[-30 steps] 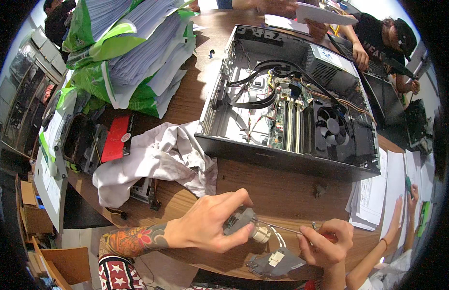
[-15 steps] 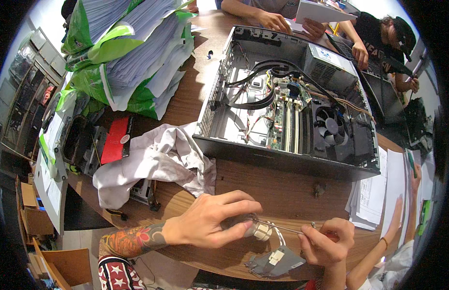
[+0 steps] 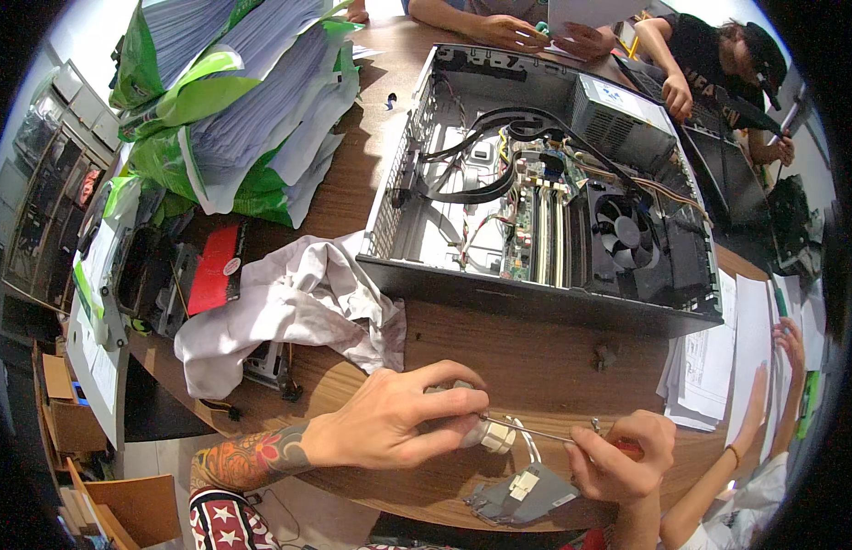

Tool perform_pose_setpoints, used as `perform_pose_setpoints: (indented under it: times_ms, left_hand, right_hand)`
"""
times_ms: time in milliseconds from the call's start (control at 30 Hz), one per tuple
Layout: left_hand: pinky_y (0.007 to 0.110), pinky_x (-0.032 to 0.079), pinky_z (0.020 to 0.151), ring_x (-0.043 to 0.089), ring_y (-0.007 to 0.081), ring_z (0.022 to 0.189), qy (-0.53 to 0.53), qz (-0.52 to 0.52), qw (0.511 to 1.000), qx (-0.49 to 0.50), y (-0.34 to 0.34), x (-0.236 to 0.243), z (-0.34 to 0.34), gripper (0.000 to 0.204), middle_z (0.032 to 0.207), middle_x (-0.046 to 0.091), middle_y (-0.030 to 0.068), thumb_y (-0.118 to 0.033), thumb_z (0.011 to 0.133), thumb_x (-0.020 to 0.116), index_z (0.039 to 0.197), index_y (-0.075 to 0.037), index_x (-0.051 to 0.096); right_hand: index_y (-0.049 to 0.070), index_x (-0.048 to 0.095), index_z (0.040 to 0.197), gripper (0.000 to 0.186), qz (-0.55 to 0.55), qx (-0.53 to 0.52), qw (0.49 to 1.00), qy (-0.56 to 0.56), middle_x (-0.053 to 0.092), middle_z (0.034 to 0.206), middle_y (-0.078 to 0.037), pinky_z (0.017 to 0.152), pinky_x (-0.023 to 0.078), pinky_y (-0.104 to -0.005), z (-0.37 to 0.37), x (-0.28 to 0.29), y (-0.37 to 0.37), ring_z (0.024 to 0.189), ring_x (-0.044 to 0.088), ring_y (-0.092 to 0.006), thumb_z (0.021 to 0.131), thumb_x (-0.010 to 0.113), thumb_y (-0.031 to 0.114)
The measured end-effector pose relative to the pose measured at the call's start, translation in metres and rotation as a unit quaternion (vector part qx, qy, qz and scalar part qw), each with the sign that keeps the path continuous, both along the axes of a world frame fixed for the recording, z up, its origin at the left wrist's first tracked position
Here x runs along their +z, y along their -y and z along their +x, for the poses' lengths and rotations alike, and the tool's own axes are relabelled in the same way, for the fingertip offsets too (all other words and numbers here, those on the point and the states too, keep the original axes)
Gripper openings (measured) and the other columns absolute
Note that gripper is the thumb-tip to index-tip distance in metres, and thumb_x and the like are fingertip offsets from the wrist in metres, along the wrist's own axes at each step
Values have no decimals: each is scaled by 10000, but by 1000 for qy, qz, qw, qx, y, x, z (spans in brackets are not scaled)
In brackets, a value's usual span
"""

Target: The person disassembles a projector lamp assembly by hand using a screwdriver.

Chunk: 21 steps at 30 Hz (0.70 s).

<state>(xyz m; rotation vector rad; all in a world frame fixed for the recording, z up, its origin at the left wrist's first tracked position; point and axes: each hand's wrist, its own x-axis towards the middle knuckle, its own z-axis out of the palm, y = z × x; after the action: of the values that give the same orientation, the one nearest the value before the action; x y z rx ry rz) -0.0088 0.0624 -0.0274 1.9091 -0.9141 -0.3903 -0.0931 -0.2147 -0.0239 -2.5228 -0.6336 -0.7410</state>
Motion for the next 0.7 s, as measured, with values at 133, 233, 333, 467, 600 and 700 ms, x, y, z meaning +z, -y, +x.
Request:
perform_pose_setpoints:
  times_ms: [133, 233, 333, 467, 600, 700]
  left_hand:
    - [360, 515, 604, 652, 277, 778, 22, -26, 999, 12, -4, -8, 0, 260, 1081, 611, 78, -190, 842, 624, 1084, -96, 611]
    - [360, 517, 615, 650, 283, 798, 14, -41, 999, 14, -3, -8, 0, 256, 1081, 610, 80, -182, 851, 609, 1091, -94, 607]
    - [361, 519, 621, 649, 286, 806, 5, -44, 999, 14, -3, -8, 1, 258, 1084, 609, 82, -180, 853, 606, 1095, -92, 603]
    - [360, 519, 619, 649, 284, 801, 14, -35, 999, 13, -3, -7, 1, 259, 1085, 608, 80, -180, 851, 609, 1094, -91, 602]
    - [329, 536, 698, 669, 271, 812, -12, -28, 1000, 0, -3, -3, 1, 230, 1137, 609, 170, -54, 837, 630, 1065, -51, 605]
    - [329, 538, 692, 671, 266, 806, -13, -28, 1000, -2, -4, -2, 1, 234, 1139, 608, 170, -50, 838, 628, 1070, -52, 604]
  right_hand:
    - [185, 738, 836, 333, -25, -7, 999, 34, 473, 712, -2, 596, 330, -308, 1, 1, -5, 587, 466, -168, 512, 802, 141]
    - [181, 740, 832, 330, -15, -22, 999, 27, 472, 712, -2, 595, 328, -310, -1, 1, -3, 587, 461, -167, 511, 800, 140]
    - [176, 741, 828, 324, -14, -40, 999, 18, 471, 710, -2, 594, 325, -312, -2, 4, -3, 583, 454, -167, 512, 800, 140]
    - [169, 740, 822, 313, -18, -30, 999, 21, 472, 706, -2, 598, 327, -311, -1, 4, -4, 585, 455, -167, 516, 799, 138]
    - [170, 737, 817, 306, -13, -24, 999, 20, 477, 706, -1, 603, 331, -311, 0, 2, -5, 591, 461, -166, 519, 799, 136]
    - [172, 734, 814, 304, 8, -7, 1000, -2, 479, 702, 0, 604, 335, -311, 0, 0, -2, 593, 466, -166, 519, 799, 134]
